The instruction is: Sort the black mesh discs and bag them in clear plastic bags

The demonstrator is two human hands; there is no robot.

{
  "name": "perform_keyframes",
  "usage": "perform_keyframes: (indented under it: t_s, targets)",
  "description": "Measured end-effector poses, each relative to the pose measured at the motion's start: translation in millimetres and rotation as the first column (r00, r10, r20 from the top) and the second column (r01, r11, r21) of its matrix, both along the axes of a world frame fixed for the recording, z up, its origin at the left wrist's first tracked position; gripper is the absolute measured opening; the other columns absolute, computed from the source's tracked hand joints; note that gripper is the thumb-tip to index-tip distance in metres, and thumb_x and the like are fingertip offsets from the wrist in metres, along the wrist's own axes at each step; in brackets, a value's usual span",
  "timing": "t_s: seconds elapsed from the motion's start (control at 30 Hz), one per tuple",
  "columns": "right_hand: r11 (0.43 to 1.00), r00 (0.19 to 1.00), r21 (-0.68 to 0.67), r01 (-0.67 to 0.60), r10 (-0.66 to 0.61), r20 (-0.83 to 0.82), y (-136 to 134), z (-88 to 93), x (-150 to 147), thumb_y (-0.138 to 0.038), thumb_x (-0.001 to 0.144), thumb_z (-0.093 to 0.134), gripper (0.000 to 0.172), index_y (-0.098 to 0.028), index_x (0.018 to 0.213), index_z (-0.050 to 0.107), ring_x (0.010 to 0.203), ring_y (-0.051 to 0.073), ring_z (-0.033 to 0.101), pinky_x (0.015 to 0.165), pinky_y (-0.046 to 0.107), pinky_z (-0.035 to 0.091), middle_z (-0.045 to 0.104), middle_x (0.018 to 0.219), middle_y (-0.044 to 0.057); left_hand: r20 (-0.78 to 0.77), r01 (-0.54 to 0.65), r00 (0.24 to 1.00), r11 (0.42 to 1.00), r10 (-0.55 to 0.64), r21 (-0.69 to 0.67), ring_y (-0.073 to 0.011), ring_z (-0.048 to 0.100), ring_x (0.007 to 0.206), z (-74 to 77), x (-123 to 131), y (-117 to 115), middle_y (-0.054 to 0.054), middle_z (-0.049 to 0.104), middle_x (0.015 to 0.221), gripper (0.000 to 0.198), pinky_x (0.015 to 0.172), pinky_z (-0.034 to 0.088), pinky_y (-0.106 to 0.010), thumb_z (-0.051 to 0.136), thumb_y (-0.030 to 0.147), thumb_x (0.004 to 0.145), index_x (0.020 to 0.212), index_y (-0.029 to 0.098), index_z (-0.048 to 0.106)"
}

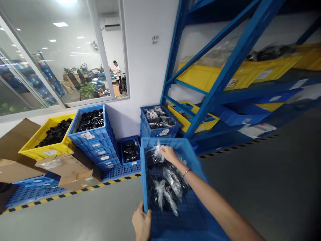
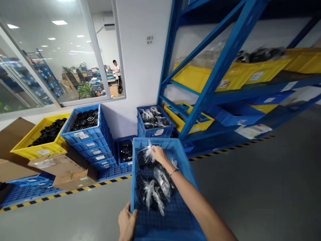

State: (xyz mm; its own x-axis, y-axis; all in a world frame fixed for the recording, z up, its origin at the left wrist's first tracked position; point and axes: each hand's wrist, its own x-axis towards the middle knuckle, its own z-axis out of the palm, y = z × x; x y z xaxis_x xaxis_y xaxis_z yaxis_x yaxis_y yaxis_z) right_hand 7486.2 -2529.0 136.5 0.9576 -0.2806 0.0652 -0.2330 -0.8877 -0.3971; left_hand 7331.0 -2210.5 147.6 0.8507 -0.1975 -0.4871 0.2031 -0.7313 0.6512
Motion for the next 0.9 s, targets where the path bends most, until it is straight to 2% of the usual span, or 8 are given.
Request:
perform_keyframes:
  t_s: [0.17, 0.33, 0.47, 0.6, 0.67, 0.77, 0.83, 0.9]
  targets:
    - [1.000, 0.988, -0.019, 0.011, -0.008, 0.151, -8, 15.0, 11, -0.030, 0.098, 0.053, 0.019, -0.016, 0.090, 0.062, 0.087, 0.018, 0.060, 0.083, 0.035, 0.047, 0.063, 0.089, 0.003, 0.014, -0.004, 1.000, 1.000, 0.004, -0.017, -0.0192, 0.069, 0.086, 9.6, 17, -1, 0.000, 0.076, 0.086, 0.031, 0.075, 0.043, -0.022, 0.049, 0.021, 0.085, 0.107, 0.023, 0.070]
    - [1.000, 0.976, -0.011, 0.006, -0.003, 0.216, -13, 20.4, 1, -0.022, 0.094, 0.045, 0.020, -0.017, 0.086, 0.063, 0.085, 0.021, 0.058, 0.081, 0.031, 0.045, 0.063, 0.087, 0.008, 0.013, 0.009, 1.000, 0.999, -0.008, -0.036, -0.0206, 0.070, 0.090, 9.5, 20, -5, -0.001, 0.077, 0.090, 0.032, 0.078, 0.044, -0.023, 0.048, 0.022, 0.086, 0.110, 0.023, 0.069]
    - [1.000, 0.973, 0.007, 0.030, -0.031, 0.227, -16, 19.9, -6, -0.019, 0.096, 0.035, 0.028, -0.016, 0.098, 0.063, 0.098, 0.023, 0.060, 0.090, 0.032, 0.045, 0.066, 0.100, 0.012, 0.006, 0.027, 1.000, 0.998, -0.027, -0.053, -0.0214, 0.070, 0.091, 9.2, 18, -11, -0.002, 0.077, 0.091, 0.034, 0.079, 0.045, -0.024, 0.047, 0.022, 0.086, 0.112, 0.022, 0.069]
    - [0.999, 0.987, 0.036, -0.002, -0.004, 0.161, -33, 24.3, -16, -0.026, 0.095, 0.047, 0.032, -0.017, 0.124, 0.058, 0.111, 0.023, 0.060, 0.095, 0.032, 0.047, 0.065, 0.122, 0.013, -0.013, -0.003, 1.000, 0.995, 0.002, -0.097, -0.0216, 0.069, 0.092, 11.0, 15, -18, -0.002, 0.076, 0.094, 0.036, 0.080, 0.045, -0.025, 0.046, 0.022, 0.084, 0.113, 0.021, 0.068]
    - [0.999, 0.991, 0.034, 0.028, -0.032, 0.129, -48, 28.1, -31, -0.032, 0.095, 0.050, 0.045, -0.015, 0.136, 0.050, 0.123, 0.026, 0.056, 0.101, 0.036, 0.044, 0.058, 0.135, 0.016, -0.030, -0.010, 1.000, 0.993, 0.006, -0.119, -0.0216, 0.069, 0.092, 10.0, 12, -21, -0.002, 0.076, 0.094, 0.034, 0.079, 0.045, -0.024, 0.045, 0.023, 0.084, 0.108, 0.021, 0.069]
    - [0.996, 0.994, 0.012, 0.089, -0.089, 0.061, -67, 29.1, -72, -0.043, 0.092, 0.056, 0.063, -0.012, 0.146, 0.042, 0.133, 0.033, 0.047, 0.108, 0.044, 0.039, 0.048, 0.145, 0.022, -0.059, -0.028, 0.998, 0.990, 0.020, -0.141, -0.0221, 0.069, 0.091, 3.8, 6, -27, -0.003, 0.076, 0.094, 0.034, 0.079, 0.046, -0.025, 0.044, 0.023, 0.084, 0.106, 0.018, 0.069]
    - [0.994, 0.994, -0.001, 0.109, -0.109, -0.008, -74, 24.0, -105, -0.047, 0.082, 0.069, 0.077, -0.013, 0.146, 0.043, 0.132, 0.038, 0.048, 0.106, 0.046, 0.040, 0.048, 0.144, 0.024, -0.075, -0.048, 0.997, 0.988, 0.037, -0.144, -0.0226, 0.069, 0.091, -2.1, 1, -31, -0.005, 0.076, 0.096, 0.035, 0.080, 0.047, -0.026, 0.043, 0.024, 0.085, 0.108, 0.017, 0.068]
    - [0.993, 0.990, -0.012, 0.119, -0.119, -0.073, -76, 15.6, -132, -0.043, 0.071, 0.080, 0.082, -0.015, 0.142, 0.049, 0.125, 0.039, 0.054, 0.100, 0.045, 0.045, 0.054, 0.139, 0.024, -0.079, -0.056, 0.996, 0.990, 0.046, -0.131, -0.0236, 0.069, 0.094, -7.0, -3, -35, -0.006, 0.076, 0.099, 0.037, 0.081, 0.048, -0.027, 0.043, 0.026, 0.086, 0.110, 0.015, 0.068]
